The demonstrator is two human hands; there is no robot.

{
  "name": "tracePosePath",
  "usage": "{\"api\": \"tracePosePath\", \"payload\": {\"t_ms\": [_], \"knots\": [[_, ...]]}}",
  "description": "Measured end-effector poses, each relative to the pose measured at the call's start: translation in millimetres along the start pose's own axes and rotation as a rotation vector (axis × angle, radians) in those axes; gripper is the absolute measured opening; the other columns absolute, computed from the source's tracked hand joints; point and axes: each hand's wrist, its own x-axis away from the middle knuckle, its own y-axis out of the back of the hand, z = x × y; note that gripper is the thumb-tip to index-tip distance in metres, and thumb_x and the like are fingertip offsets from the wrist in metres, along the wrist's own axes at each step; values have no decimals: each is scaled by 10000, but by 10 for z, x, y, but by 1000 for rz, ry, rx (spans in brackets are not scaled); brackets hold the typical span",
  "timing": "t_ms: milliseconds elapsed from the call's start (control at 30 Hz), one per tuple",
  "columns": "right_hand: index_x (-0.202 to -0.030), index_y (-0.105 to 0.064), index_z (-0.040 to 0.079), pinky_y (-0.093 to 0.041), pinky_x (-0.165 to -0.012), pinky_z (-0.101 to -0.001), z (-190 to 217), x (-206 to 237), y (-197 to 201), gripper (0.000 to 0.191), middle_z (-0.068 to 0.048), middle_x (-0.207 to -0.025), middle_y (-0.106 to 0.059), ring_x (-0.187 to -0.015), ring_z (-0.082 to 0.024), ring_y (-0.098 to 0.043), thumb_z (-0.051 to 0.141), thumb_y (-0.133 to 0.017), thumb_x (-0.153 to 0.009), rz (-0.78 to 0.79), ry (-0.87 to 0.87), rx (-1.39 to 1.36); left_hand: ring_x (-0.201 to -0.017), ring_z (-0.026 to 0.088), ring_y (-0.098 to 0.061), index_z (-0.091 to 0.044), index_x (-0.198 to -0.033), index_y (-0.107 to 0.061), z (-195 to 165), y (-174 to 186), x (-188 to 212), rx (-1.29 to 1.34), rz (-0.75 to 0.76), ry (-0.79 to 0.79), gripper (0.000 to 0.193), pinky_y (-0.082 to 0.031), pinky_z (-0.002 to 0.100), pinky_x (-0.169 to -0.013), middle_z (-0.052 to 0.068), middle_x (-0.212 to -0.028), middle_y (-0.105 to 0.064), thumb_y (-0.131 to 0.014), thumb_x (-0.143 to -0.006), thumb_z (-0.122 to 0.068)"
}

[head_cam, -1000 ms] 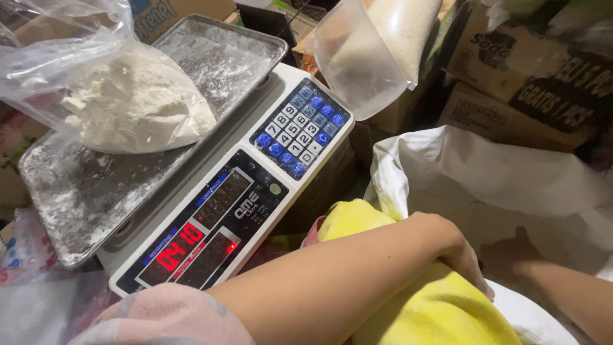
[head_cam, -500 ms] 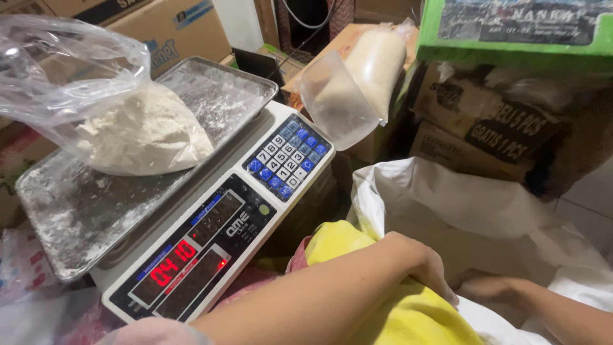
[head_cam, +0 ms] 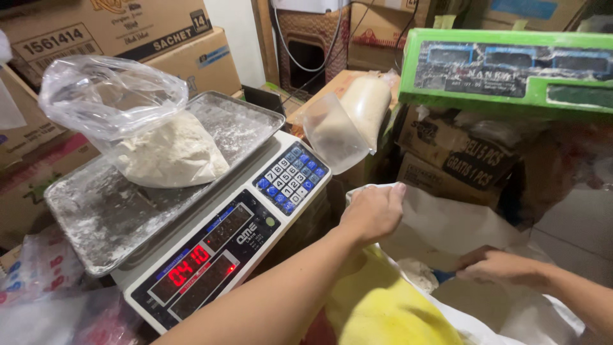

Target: The person scoops white powder from a large sack into a plastic bag placed on a digital scale. They repeatedly add powder until the target weight is reached, then tie the bag closed.

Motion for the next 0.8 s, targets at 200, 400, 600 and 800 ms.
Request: {"api": "tracePosePath", "payload": {"t_ms": [200, 400, 600, 800], "knots": [[-1233, -813, 96, -538, -801, -280, 207, 226, 339, 515, -19, -921, -771, -865, -135, -651, 390, -728, -819, -43, 135, -38, -1081, 542, -579, -38, -956, -712, -137, 223, 145, -3, -15, -7, 595, -413, 567, -1027, 295, -1089, -687, -282, -1036, -441], [-1147, -823, 103, -372, -574, -317, 433, 406, 654, 412, -20, -687, -569, -636, -127, -475, 381, -797, -845, -95, 187, -55, -1233, 462, -550, -17, -1224, -621, -132, 346, 161, 47, -60, -18, 566, -391, 510, -1083, 312, -1263, -612, -321, -1024, -453], [-1137, -836, 132, -384, -569, -288, 815, 848, 852, 375, -22, -666, -600, -615, -125, -496, 389, -776, -870, -190, 143, 47, -1275, 455, -531, 8, -1287, -608, -98, 564, 93, -56, 87, -20, 621, -374, 483, -1109, 306, -1317, -595, -307, -1021, -465], [-1101, -810, 110, -359, -557, -332, 1248, 1255, 1086, 323, -3, -676, -568, -616, -138, -449, 331, -764, -871, -205, 81, -14, -1221, 481, -582, 46, -1176, -665, -20, 929, 108, -25, 106, -69, 630, -409, 478, -1098, 336, -1249, -634, -286, -1037, -437]]}}
